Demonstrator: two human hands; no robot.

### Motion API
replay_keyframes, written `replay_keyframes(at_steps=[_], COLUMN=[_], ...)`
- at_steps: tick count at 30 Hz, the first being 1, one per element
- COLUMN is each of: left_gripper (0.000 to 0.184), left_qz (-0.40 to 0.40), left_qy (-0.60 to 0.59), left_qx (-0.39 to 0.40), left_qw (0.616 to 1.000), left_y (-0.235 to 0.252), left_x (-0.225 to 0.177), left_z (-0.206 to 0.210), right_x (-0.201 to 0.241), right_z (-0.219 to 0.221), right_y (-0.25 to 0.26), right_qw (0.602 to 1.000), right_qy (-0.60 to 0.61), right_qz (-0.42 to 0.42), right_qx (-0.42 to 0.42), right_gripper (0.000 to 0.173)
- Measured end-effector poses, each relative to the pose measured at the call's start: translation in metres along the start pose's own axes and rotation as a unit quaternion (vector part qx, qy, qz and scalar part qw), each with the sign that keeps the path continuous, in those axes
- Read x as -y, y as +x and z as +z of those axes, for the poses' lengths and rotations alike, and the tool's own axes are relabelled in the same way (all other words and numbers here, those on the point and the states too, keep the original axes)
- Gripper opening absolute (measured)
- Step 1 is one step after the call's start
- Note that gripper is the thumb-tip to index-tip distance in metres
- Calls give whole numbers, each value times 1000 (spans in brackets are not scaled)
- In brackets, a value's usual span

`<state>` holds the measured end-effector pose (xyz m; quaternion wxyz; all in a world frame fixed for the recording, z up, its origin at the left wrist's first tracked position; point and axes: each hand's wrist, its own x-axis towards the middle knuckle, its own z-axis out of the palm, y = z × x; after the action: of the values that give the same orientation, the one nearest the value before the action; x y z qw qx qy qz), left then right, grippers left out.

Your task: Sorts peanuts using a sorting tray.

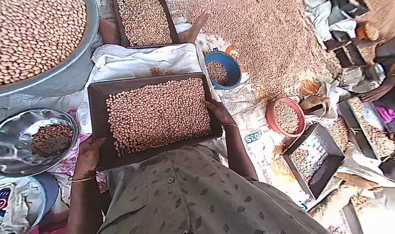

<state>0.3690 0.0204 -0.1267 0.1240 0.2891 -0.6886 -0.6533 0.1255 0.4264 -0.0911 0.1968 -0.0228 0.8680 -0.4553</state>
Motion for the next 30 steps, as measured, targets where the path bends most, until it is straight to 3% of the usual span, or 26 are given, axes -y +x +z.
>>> replay_keyframes(at_steps=[4,6,8,11,14,16,20,27,30], left_gripper=[20,21,20,20,19,18,19,19,19], left_qz=[2,2,6,6,-9,-12,-10,-21,-22], left_qy=[-19,-25,-23,-20,-15,-17,-36,-28,-24], left_qx=[-17,-18,-15,-19,-36,-34,-36,-33,-37], left_qw=[1000,1000,1000,1000,999,999,999,999,999], left_y=[0,-2,-3,-4,-6,-7,-7,-5,-5], left_x=[7,7,3,-2,-6,-7,-7,-7,-7], left_z=[-3,-1,1,3,5,6,8,6,7], right_x=[21,26,24,42,62,68,73,71,72], right_z=[-3,1,0,-1,7,17,30,32,29], right_y=[-12,-6,15,39,70,90,114,113,109], right_qw=[1000,998,989,960,940,927,904,907,909], right_qy=[0,-44,-90,-111,-87,-141,-314,-337,-312], right_qz=[-5,-28,-80,-197,-303,-337,-288,-252,-275], right_qx=[7,-36,-88,-168,-131,-89,-32,-23,-23], right_gripper=[48,40,30,30,25,25,23,23,21])
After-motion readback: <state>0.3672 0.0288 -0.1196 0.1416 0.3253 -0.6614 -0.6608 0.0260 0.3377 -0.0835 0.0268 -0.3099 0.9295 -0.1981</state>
